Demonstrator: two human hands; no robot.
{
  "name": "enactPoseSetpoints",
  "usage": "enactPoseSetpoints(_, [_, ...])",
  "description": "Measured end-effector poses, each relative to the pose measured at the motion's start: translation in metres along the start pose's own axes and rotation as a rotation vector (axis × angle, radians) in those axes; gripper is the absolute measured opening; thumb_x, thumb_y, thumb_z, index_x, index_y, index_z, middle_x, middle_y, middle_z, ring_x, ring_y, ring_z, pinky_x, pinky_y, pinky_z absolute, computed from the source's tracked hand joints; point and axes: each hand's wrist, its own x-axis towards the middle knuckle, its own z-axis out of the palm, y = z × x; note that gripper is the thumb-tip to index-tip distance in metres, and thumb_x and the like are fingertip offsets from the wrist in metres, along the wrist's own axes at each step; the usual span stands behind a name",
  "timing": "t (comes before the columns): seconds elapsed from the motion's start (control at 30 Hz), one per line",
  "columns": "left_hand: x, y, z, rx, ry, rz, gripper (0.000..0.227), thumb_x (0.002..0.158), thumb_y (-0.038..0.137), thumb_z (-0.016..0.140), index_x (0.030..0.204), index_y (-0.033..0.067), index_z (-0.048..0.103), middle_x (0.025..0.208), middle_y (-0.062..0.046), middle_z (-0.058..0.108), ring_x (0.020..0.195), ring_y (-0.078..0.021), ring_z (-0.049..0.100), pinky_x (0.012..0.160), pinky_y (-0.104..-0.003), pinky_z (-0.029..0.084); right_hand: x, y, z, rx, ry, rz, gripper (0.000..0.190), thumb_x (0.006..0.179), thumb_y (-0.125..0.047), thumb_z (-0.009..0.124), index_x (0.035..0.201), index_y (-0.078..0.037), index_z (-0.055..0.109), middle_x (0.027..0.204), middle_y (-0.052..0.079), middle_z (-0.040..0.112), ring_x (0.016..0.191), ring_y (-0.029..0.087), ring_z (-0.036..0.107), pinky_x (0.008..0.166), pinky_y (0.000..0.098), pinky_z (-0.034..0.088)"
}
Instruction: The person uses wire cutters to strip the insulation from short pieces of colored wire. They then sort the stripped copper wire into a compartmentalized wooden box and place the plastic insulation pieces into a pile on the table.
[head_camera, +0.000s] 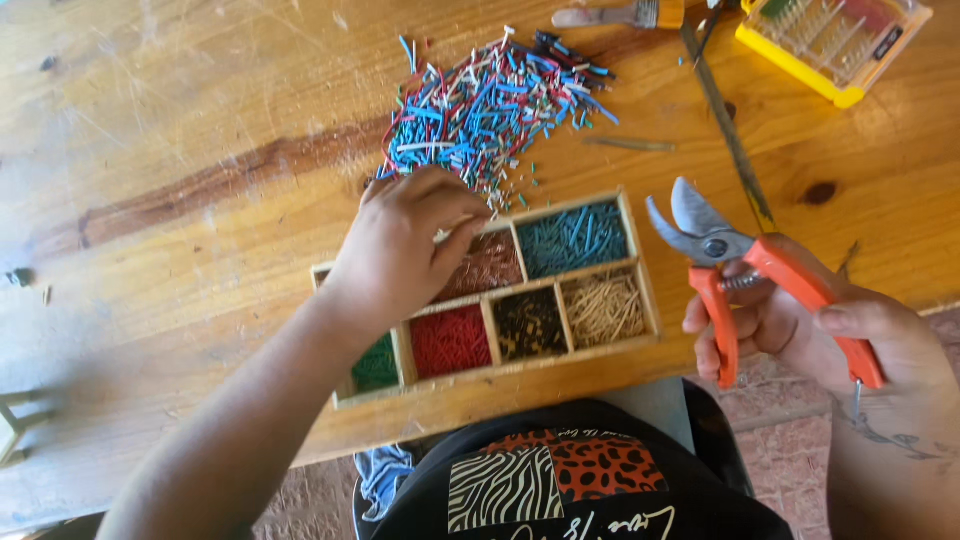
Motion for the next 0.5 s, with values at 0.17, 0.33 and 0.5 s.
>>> enactPoseSetpoints(0.17, [0.076,-0.052,0.03,-0.122,-0.092,0.054,0.012,0.097,0.007,0.062,0.105,0.0078,0.072,0.102,-0.009,0.072,0.09,-0.0292,0.07,0.078,-0.042,0.054,0.025,-0.006,-0.043,0.217,-0.005,-0.001,0.066,0.095,-0.034,0.084,0.138,0.005,0.052,0.116,0.031,0.069,0.09,0.044,0.073,0.082,0.0535,0.057])
enactPoseSetpoints(0.33, [0.153,-0.089,0.096,0.063,-0.142,0.121,0.012,0.092,0.015,0.063,0.1,0.0201,0.071,0.099,0.002,0.073,0.096,-0.027,0.067,0.079,-0.048,0.045,0.05,0.008,-0.061,0.436,-0.096,0.021,0.061,0.092,-0.029,0.078,0.132,0.008,0.051,0.115,0.035,0.064,0.088,0.048,0.068,0.073,0.0575,0.056])
enactPoseSetpoints(0.5, [0.196,-0.104,0.152,0.094,-0.261,0.202,0.017,0.089,0.02,0.077,0.106,0.0228,0.073,0.101,0.005,0.07,0.097,-0.0273,0.065,0.086,-0.052,0.046,0.059,0.023,-0.075,0.465,-0.037,0.04,0.062,0.087,-0.034,0.074,0.129,0.006,0.051,0.106,0.034,0.062,0.074,0.05,0.065,0.064,0.0565,0.055])
